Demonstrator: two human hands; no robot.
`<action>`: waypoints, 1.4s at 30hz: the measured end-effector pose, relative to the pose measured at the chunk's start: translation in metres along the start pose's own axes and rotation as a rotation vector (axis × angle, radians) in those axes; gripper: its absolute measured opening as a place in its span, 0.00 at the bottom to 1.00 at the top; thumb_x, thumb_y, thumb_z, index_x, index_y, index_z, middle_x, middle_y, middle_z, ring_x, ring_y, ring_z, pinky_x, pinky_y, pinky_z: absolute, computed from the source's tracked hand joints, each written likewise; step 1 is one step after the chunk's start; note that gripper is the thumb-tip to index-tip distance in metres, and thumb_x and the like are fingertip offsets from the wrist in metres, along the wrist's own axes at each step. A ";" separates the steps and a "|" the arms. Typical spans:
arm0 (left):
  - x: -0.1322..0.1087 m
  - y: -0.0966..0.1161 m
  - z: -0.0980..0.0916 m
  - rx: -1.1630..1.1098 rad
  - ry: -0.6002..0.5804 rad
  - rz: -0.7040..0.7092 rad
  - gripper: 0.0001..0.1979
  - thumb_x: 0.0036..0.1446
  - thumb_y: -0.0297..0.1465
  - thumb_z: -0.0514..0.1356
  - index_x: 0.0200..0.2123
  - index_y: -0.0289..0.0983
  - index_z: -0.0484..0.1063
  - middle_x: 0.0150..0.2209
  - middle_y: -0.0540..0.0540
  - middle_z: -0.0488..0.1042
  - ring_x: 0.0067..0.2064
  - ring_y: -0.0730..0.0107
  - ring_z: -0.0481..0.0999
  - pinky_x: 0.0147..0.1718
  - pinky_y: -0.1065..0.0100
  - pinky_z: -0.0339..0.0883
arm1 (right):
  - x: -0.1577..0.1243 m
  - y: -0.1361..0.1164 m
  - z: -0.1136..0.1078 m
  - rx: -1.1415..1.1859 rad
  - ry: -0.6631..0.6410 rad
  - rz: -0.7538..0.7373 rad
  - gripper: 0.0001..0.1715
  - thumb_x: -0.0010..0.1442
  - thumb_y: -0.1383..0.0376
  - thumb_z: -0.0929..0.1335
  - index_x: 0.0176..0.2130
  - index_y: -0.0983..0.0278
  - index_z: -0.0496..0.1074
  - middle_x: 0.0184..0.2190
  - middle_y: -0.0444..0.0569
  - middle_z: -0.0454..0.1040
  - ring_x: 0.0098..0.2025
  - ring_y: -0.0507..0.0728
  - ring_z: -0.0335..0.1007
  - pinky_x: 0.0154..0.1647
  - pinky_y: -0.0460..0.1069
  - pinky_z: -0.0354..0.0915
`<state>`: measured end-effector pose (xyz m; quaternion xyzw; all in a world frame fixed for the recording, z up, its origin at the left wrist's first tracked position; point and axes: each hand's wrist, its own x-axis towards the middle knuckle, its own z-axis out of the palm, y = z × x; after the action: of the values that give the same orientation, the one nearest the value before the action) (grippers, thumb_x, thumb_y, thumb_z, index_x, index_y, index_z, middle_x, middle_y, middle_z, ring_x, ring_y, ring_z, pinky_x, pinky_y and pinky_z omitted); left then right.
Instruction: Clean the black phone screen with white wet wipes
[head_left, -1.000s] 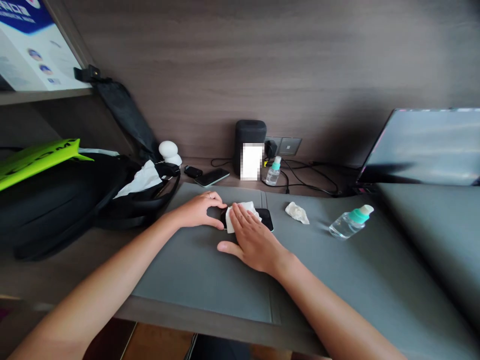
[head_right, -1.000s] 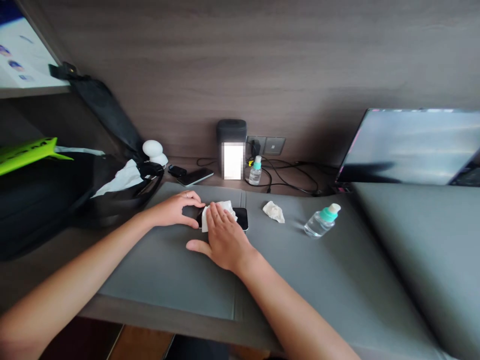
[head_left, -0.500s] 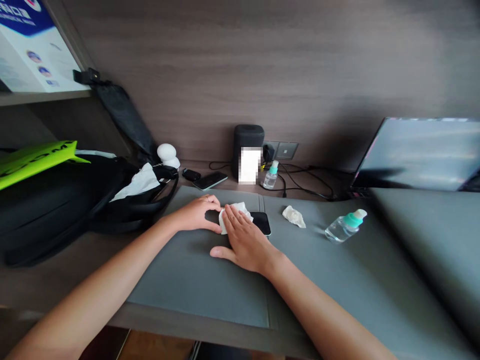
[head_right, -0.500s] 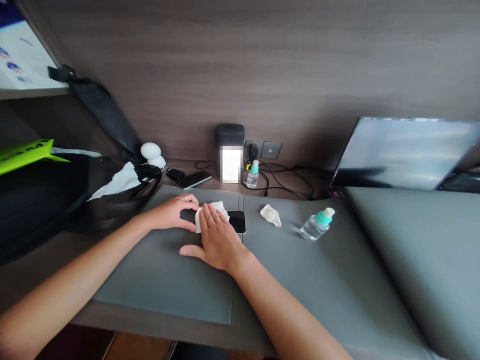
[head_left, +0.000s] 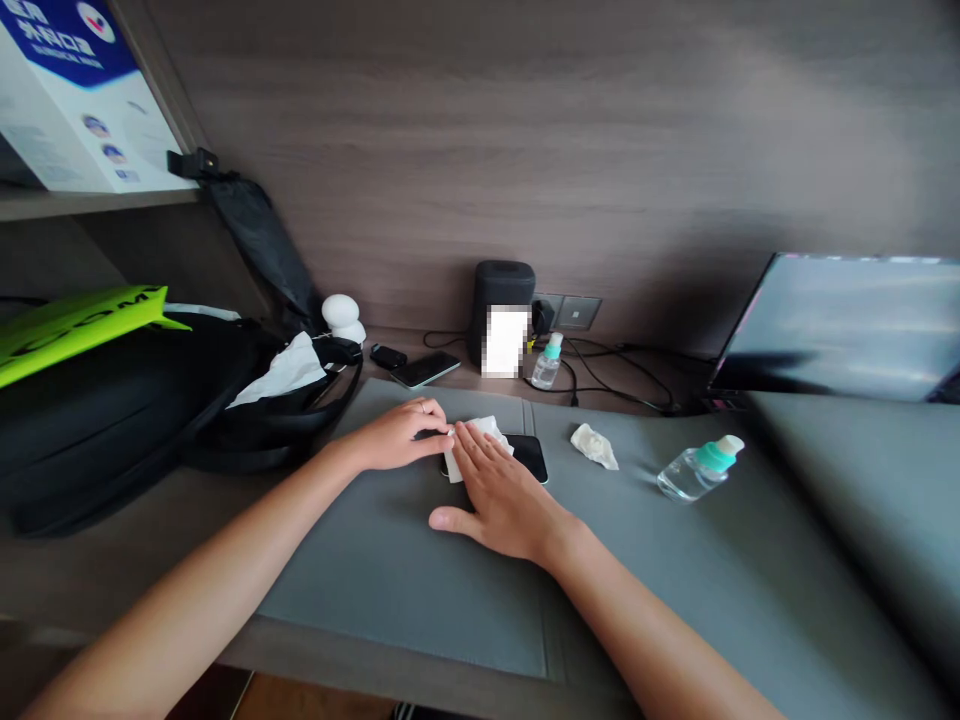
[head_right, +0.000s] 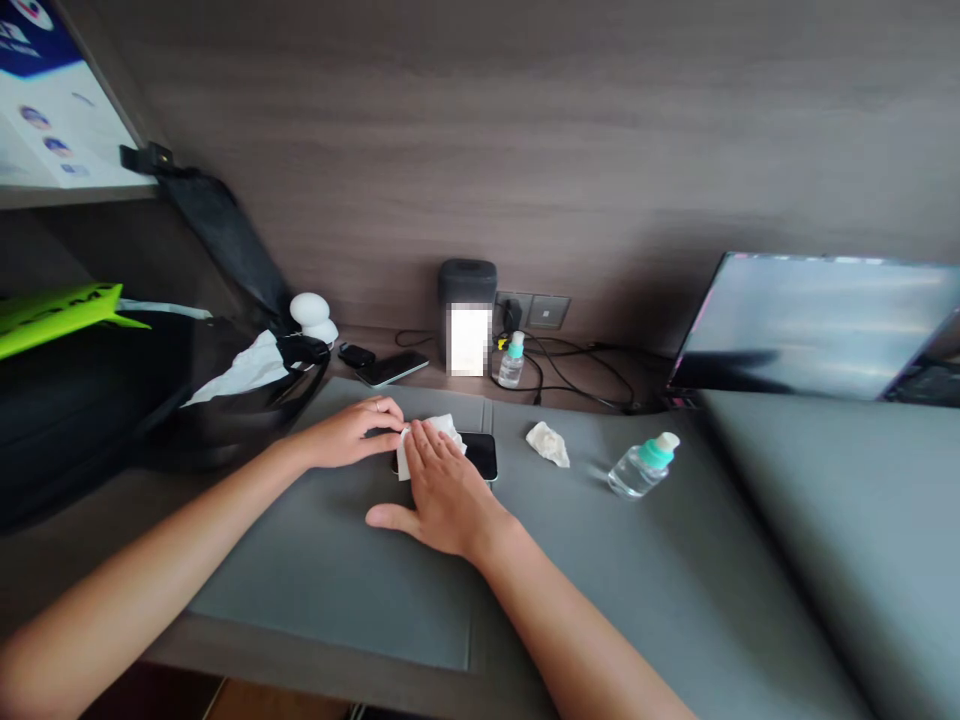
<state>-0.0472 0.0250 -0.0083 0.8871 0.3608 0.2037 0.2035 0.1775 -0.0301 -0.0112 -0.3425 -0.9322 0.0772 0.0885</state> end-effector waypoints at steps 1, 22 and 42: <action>0.000 -0.001 0.000 -0.006 0.007 0.001 0.18 0.67 0.43 0.52 0.40 0.39 0.78 0.43 0.45 0.73 0.47 0.62 0.73 0.50 0.61 0.65 | -0.001 0.000 -0.001 0.016 -0.020 -0.014 0.60 0.61 0.34 0.53 0.69 0.78 0.45 0.70 0.66 0.41 0.72 0.68 0.33 0.71 0.62 0.43; -0.001 -0.002 0.005 0.040 0.048 -0.001 0.18 0.64 0.40 0.57 0.55 0.41 0.70 0.50 0.44 0.73 0.54 0.59 0.71 0.55 0.57 0.63 | -0.022 0.005 -0.010 0.033 -0.032 0.073 0.57 0.63 0.36 0.53 0.69 0.79 0.47 0.69 0.67 0.43 0.72 0.68 0.34 0.70 0.62 0.44; -0.003 -0.006 0.002 0.021 -0.022 -0.002 0.31 0.48 0.45 0.70 0.55 0.47 0.71 0.51 0.44 0.71 0.53 0.56 0.70 0.56 0.54 0.61 | -0.032 0.015 -0.011 -0.060 -0.050 0.207 0.61 0.62 0.34 0.50 0.67 0.85 0.48 0.68 0.74 0.43 0.71 0.71 0.36 0.69 0.63 0.47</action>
<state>-0.0515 0.0260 -0.0136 0.8910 0.3614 0.1899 0.1985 0.2131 -0.0389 -0.0068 -0.4372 -0.8957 0.0663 0.0463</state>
